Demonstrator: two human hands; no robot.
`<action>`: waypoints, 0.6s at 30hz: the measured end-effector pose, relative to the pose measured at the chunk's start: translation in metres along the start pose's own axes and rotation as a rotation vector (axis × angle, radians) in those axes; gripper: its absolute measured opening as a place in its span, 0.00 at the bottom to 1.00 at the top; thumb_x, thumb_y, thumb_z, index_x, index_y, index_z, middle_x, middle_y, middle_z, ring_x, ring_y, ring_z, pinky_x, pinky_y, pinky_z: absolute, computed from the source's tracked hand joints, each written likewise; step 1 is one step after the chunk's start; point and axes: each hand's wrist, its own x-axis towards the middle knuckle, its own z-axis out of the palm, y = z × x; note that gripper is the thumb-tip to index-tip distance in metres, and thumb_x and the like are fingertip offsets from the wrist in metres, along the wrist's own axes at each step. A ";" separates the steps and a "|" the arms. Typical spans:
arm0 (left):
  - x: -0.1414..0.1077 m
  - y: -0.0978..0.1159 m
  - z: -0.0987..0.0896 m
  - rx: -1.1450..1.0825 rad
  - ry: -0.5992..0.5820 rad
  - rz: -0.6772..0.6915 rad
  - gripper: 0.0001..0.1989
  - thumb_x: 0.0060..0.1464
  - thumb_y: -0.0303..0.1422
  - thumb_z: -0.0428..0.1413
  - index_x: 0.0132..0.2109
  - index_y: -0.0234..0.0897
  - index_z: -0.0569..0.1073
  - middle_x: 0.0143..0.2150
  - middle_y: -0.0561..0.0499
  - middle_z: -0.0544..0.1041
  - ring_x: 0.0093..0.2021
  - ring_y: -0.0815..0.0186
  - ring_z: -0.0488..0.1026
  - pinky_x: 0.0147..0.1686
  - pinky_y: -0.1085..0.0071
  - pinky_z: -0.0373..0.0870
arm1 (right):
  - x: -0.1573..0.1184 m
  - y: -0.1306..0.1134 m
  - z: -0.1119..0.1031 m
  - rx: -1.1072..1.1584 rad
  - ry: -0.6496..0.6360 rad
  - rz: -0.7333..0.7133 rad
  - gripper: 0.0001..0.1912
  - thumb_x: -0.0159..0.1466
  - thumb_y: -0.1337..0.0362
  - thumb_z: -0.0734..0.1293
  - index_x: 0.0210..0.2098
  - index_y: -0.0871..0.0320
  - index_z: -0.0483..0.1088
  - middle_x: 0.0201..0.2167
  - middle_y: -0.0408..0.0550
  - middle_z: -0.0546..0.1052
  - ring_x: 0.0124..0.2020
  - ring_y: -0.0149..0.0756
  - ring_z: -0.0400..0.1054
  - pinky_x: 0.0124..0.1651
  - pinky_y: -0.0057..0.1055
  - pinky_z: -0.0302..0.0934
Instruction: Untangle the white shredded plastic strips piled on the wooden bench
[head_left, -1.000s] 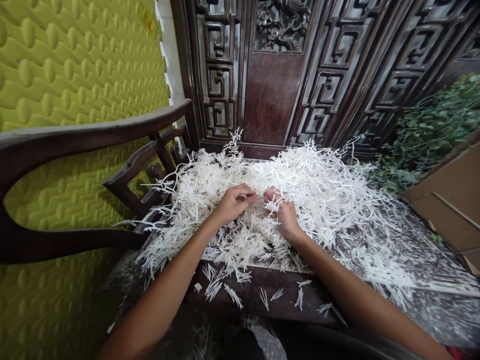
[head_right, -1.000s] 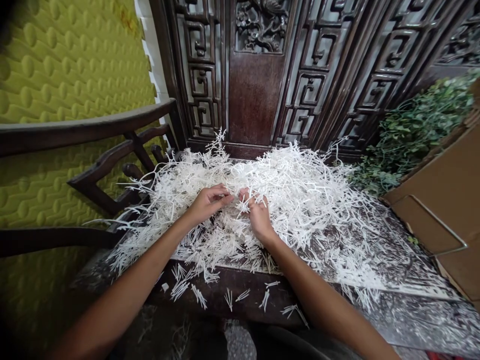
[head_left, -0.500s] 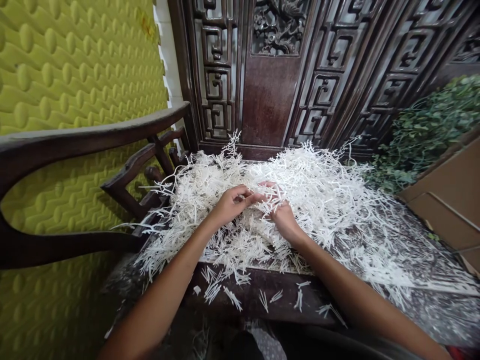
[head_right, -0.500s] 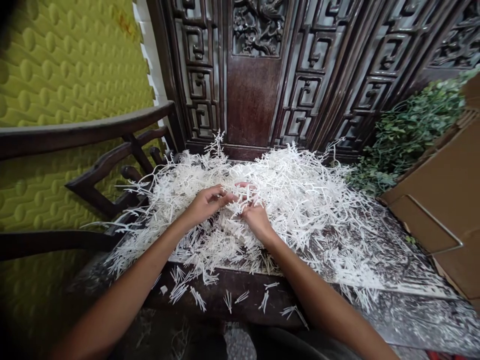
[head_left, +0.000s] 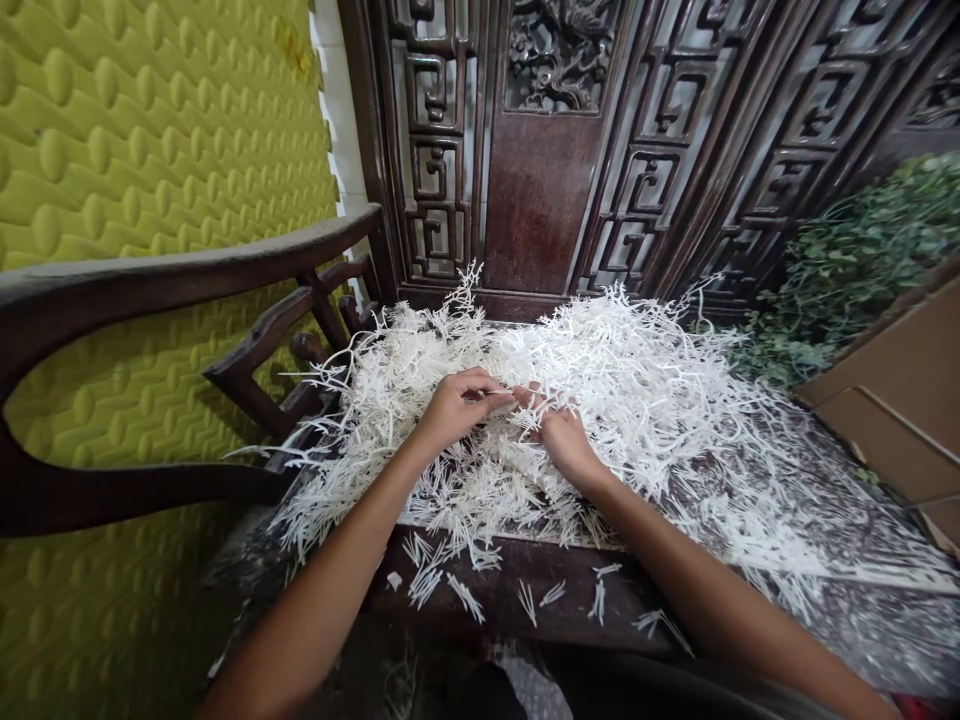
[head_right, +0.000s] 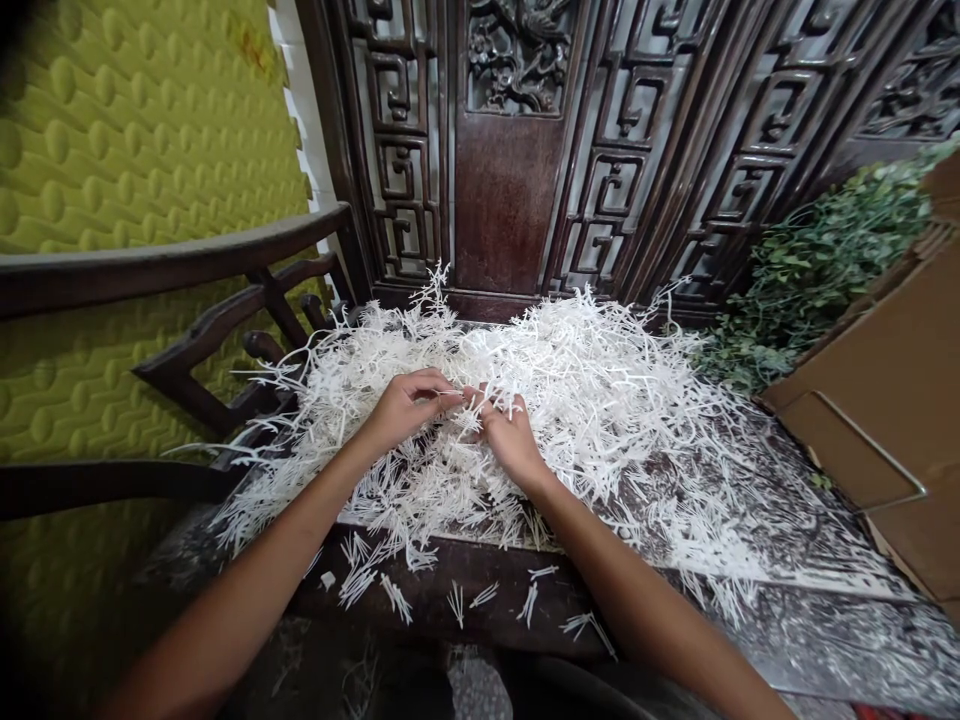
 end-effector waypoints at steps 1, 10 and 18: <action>0.000 0.001 -0.001 -0.001 0.003 -0.003 0.10 0.53 0.40 0.60 0.35 0.38 0.78 0.35 0.48 0.74 0.36 0.67 0.70 0.37 0.68 0.68 | -0.001 -0.001 0.000 0.005 0.005 0.006 0.19 0.57 0.52 0.67 0.43 0.56 0.75 0.39 0.55 0.76 0.40 0.45 0.69 0.42 0.40 0.63; 0.002 -0.006 -0.011 -0.034 0.134 -0.048 0.12 0.57 0.39 0.55 0.31 0.36 0.74 0.31 0.52 0.71 0.33 0.68 0.67 0.35 0.70 0.64 | -0.005 -0.016 0.004 -0.070 -0.158 -0.107 0.19 0.64 0.49 0.59 0.29 0.57 0.70 0.27 0.46 0.69 0.29 0.36 0.62 0.27 0.29 0.59; 0.005 -0.021 -0.001 -0.061 0.221 -0.198 0.13 0.51 0.37 0.57 0.23 0.34 0.68 0.25 0.54 0.67 0.26 0.70 0.63 0.27 0.73 0.60 | -0.009 -0.015 0.005 -0.223 -0.241 -0.313 0.24 0.65 0.48 0.59 0.20 0.57 0.61 0.19 0.41 0.61 0.22 0.31 0.54 0.27 0.30 0.48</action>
